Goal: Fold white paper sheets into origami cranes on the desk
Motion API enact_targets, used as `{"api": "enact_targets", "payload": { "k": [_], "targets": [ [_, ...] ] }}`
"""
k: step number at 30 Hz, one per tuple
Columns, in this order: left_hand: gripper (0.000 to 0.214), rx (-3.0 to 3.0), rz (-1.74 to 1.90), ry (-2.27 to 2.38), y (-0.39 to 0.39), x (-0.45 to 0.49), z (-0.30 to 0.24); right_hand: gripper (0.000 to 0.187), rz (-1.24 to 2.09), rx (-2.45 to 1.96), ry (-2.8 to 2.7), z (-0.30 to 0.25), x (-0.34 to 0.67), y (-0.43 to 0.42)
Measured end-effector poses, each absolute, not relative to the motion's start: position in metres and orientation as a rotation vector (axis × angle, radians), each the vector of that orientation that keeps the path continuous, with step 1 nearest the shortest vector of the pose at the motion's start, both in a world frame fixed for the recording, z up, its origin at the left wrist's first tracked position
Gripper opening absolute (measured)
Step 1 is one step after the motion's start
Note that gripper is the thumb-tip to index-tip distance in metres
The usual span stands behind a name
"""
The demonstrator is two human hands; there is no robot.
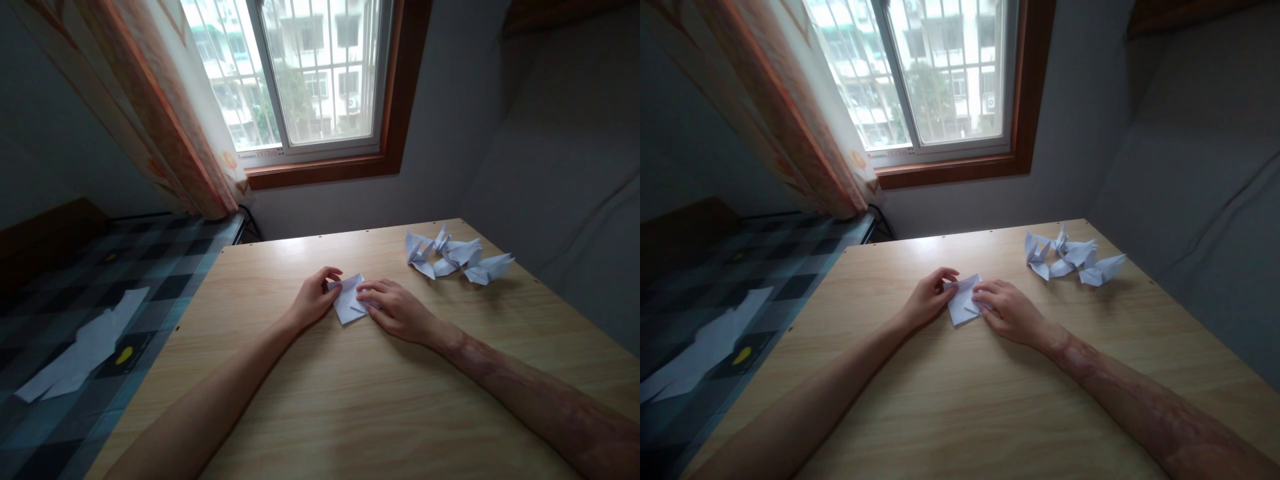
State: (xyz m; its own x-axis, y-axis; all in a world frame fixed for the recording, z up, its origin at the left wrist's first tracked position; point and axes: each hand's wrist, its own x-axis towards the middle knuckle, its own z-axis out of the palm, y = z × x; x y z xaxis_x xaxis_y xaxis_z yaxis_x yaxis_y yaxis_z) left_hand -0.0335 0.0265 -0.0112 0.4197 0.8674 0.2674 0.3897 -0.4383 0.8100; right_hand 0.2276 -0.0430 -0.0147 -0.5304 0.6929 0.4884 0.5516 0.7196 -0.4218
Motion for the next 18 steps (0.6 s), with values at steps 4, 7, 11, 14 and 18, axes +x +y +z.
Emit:
{"api": "enact_targets", "payload": {
  "k": [4, 7, 11, 14, 18],
  "targets": [
    [0.040, 1.937, 0.879, 0.990, 0.028, -0.033, -0.012, 0.034, 0.251, -1.000, -2.288, -0.016, 0.227, -0.042],
    [0.038, 1.902, 0.884, 1.049, 0.029, -0.030, -0.014, 0.037, 0.275, -0.920, -2.327, -0.016, 0.227, -0.043],
    [0.030, 1.918, 0.938, 1.231, 0.027, -0.022, -0.014, 0.043, 0.312, -0.845, -2.356, -0.015, 0.227, -0.044],
    [0.024, 1.983, 0.960, 1.321, 0.022, -0.019, -0.012, 0.047, 0.317, -0.837, -2.407, -0.014, 0.227, -0.045],
    [0.021, 2.081, 0.961, 1.386, 0.016, -0.016, -0.008, 0.049, 0.289, -0.802, -2.455, -0.013, 0.226, -0.046]
  ]
}}
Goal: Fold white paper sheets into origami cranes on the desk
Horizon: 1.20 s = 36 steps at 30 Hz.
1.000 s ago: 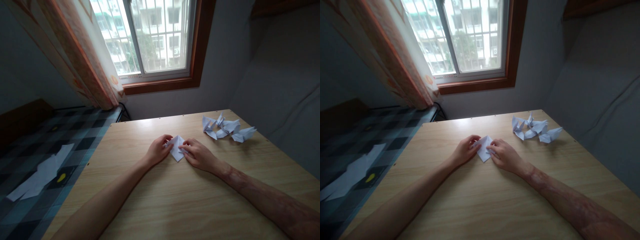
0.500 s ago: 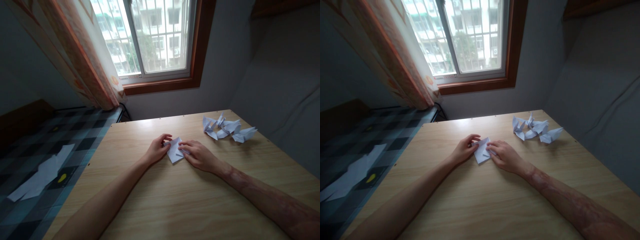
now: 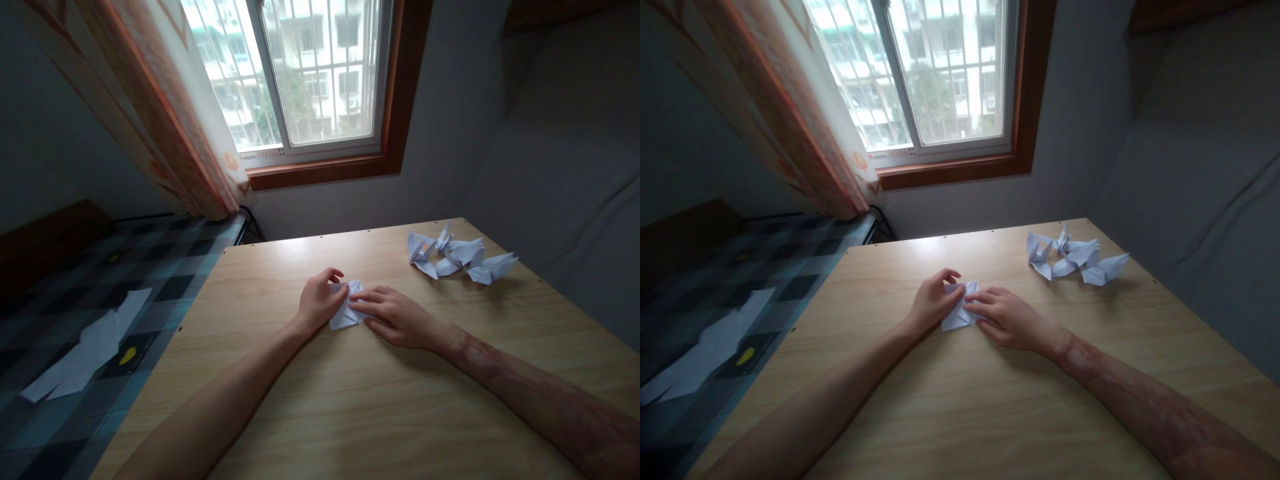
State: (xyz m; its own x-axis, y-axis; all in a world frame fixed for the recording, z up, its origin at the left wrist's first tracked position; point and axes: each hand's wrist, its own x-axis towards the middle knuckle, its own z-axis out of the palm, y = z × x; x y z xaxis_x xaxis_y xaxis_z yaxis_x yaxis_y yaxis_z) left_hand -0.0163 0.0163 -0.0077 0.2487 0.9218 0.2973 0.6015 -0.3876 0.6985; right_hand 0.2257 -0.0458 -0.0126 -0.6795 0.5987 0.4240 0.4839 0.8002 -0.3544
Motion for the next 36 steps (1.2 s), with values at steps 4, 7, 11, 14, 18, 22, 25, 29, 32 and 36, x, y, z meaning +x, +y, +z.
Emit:
{"api": "enact_targets", "payload": {
  "k": [4, 7, 11, 14, 18, 22, 25, 29, 32, 36],
  "targets": [
    [0.024, 2.051, 0.995, 1.384, 0.019, -0.016, -0.008, 0.050, 0.282, -0.768, -2.484, -0.011, 0.224, -0.047],
    [0.026, 1.912, 1.014, 1.202, 0.023, -0.018, -0.010, 0.047, 0.281, -0.800, -2.478, -0.011, 0.224, -0.047],
    [0.039, 1.852, 0.989, 1.018, 0.023, -0.022, -0.011, 0.041, 0.256, -0.879, -2.419, -0.012, 0.225, -0.046],
    [0.046, 1.856, 0.962, 0.971, 0.021, -0.022, -0.012, 0.040, 0.210, -0.948, -2.367, -0.015, 0.227, -0.043],
    [0.041, 1.836, 1.032, 0.990, 0.021, -0.022, -0.015, 0.035, 0.180, -0.987, -2.290, -0.019, 0.228, -0.041],
    [0.036, 1.849, 1.027, 1.002, 0.022, -0.023, -0.016, 0.020, 0.203, -0.999, -2.244, -0.018, 0.228, -0.040],
    [0.036, 1.868, 0.976, 0.982, 0.022, -0.024, -0.015, 0.013, 0.226, -1.044, -2.186, -0.020, 0.229, -0.038],
    [0.035, 1.924, 0.914, 0.966, 0.019, -0.024, -0.013, 0.036, 0.333, -1.093, -2.086, -0.026, 0.232, -0.033],
    [0.036, 1.981, 0.919, 0.956, 0.018, -0.023, -0.010, 0.041, 0.383, -1.137, -2.054, -0.027, 0.232, -0.032],
    [0.041, 2.197, 1.093, 0.980, 0.016, -0.022, -0.005, 0.028, 0.340, -1.150, -2.059, -0.024, 0.232, -0.032]
  ]
}}
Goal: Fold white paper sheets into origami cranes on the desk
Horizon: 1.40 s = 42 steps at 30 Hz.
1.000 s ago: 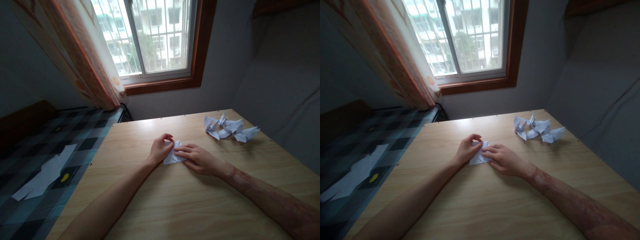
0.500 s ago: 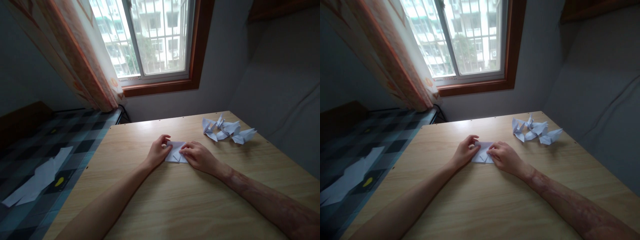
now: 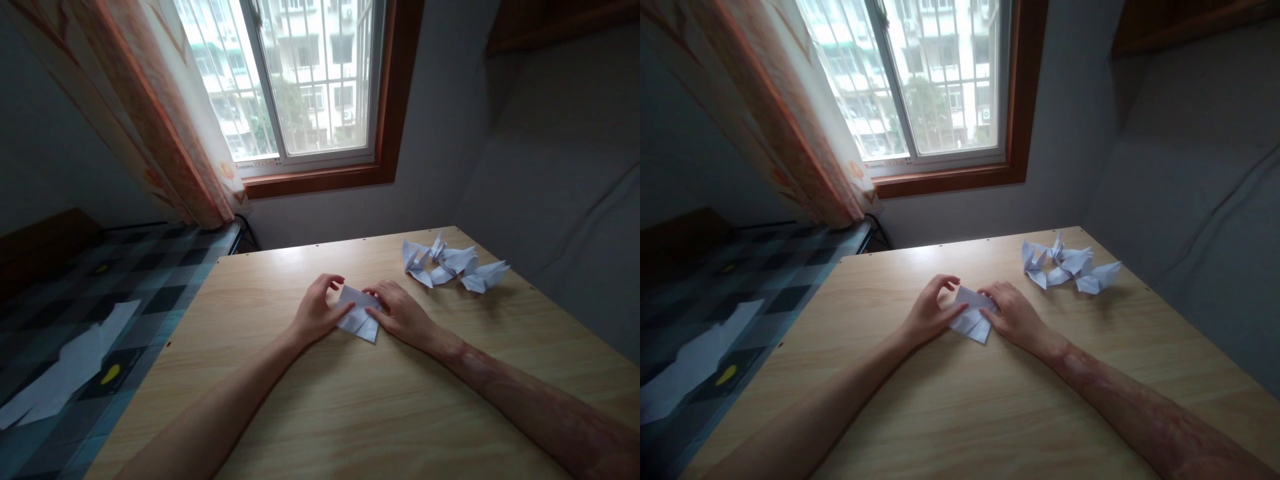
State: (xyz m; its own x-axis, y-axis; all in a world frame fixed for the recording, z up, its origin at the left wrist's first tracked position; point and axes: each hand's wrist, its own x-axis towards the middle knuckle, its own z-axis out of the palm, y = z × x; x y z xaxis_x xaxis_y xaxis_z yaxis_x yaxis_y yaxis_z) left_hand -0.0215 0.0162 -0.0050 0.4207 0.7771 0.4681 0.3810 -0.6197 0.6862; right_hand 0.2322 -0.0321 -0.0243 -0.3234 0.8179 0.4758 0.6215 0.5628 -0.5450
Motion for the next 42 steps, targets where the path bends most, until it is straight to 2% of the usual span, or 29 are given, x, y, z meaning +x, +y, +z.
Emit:
{"api": "enact_targets", "payload": {
  "k": [3, 7, 13, 15, 19, 20, 25, 29, 31, 38, 42],
  "targets": [
    [0.037, 2.401, 1.085, 0.971, 0.013, -0.020, -0.002, 0.031, 0.332, -1.205, -2.011, -0.026, 0.233, -0.031],
    [0.010, 2.670, 0.762, 0.798, 0.008, -0.019, -0.002, 0.046, 0.339, -1.300, -1.942, -0.031, 0.234, -0.030],
    [0.027, 2.710, 0.680, 0.748, 0.009, -0.021, -0.003, 0.068, 0.342, -1.304, -1.918, -0.030, 0.233, -0.032],
    [0.031, 2.696, 0.691, 0.748, 0.012, -0.024, -0.002, 0.063, 0.376, -1.286, -1.929, -0.027, 0.232, -0.032],
    [0.039, 2.635, 0.688, 0.719, 0.020, -0.031, 0.003, 0.031, 0.393, -1.197, -1.954, -0.024, 0.235, -0.030],
    [0.041, 2.621, 0.684, 0.704, 0.023, -0.034, 0.004, 0.030, 0.394, -1.170, -1.961, -0.024, 0.236, -0.030],
    [0.037, 2.585, 0.647, 0.635, 0.034, -0.044, 0.009, 0.053, 0.380, -1.076, -2.067, -0.029, 0.241, -0.027],
    [0.022, 2.633, 0.623, 0.660, 0.032, -0.045, 0.008, 0.054, 0.383, -1.018, -2.186, -0.029, 0.242, -0.025],
    [0.014, 2.676, 0.625, 0.723, 0.029, -0.042, 0.007, 0.049, 0.367, -1.001, -2.209, -0.026, 0.242, -0.025],
    [0.009, 2.749, 0.683, 0.879, 0.028, -0.036, 0.001, 0.021, 0.244, -0.990, -2.218, -0.022, 0.244, -0.026],
    [0.016, 2.730, 0.675, 0.840, 0.027, -0.035, -0.002, 0.011, 0.183, -0.930, -2.247, -0.020, 0.242, -0.027]
  ]
}}
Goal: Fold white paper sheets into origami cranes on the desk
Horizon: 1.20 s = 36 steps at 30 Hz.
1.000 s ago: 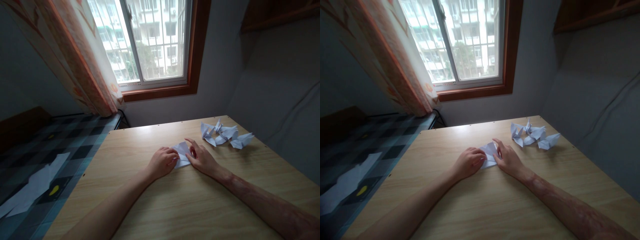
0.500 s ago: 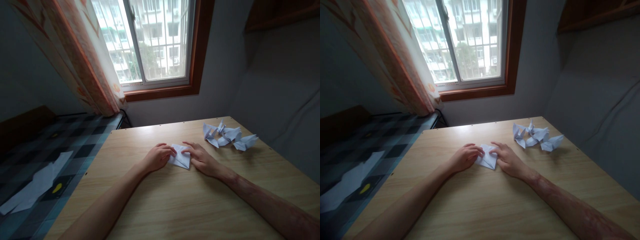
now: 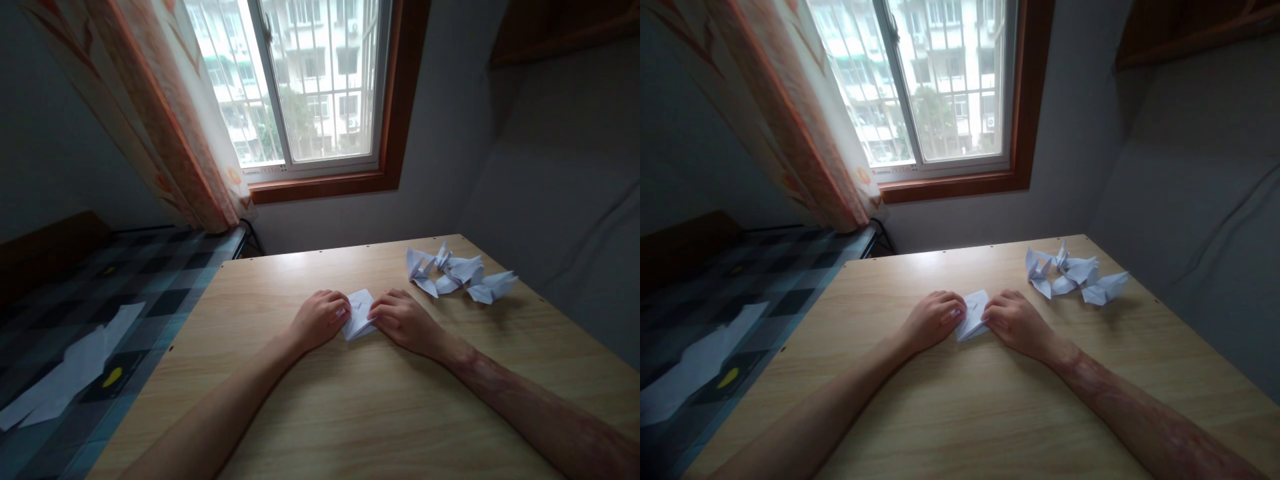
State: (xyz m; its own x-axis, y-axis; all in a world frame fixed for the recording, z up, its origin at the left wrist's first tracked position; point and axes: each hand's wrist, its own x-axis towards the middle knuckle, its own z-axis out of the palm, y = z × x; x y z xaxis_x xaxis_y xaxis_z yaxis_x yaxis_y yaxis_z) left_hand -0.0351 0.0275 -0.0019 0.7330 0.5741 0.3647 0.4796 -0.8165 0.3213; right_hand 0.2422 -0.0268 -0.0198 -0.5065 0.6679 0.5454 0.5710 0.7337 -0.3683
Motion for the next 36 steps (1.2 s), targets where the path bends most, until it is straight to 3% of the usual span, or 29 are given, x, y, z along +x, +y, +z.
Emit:
{"api": "enact_targets", "payload": {
  "k": [4, 7, 12, 23, 27, 36],
  "targets": [
    [0.017, 2.730, 0.665, 0.825, 0.024, -0.036, 0.000, 0.005, 0.200, -0.814, -2.277, -0.019, 0.242, -0.026],
    [0.030, 2.757, 0.673, 0.752, 0.025, -0.038, 0.002, 0.008, 0.187, -0.751, -2.268, -0.019, 0.243, -0.025],
    [0.016, 2.805, 0.689, 0.641, 0.030, -0.042, 0.003, 0.017, 0.237, -0.746, -2.265, -0.015, 0.242, -0.026],
    [0.019, 2.617, 0.733, 0.608, 0.027, -0.039, 0.003, 0.022, 0.727, -1.091, -1.940, -0.027, 0.243, -0.024],
    [0.021, 2.524, 0.692, 0.594, 0.028, -0.041, 0.006, 0.031, 0.772, -1.084, -1.931, -0.029, 0.244, -0.022],
    [0.013, 2.341, 0.621, 0.634, 0.027, -0.043, 0.009, 0.029, 0.769, -1.108, -1.934, -0.025, 0.242, -0.024]
  ]
}}
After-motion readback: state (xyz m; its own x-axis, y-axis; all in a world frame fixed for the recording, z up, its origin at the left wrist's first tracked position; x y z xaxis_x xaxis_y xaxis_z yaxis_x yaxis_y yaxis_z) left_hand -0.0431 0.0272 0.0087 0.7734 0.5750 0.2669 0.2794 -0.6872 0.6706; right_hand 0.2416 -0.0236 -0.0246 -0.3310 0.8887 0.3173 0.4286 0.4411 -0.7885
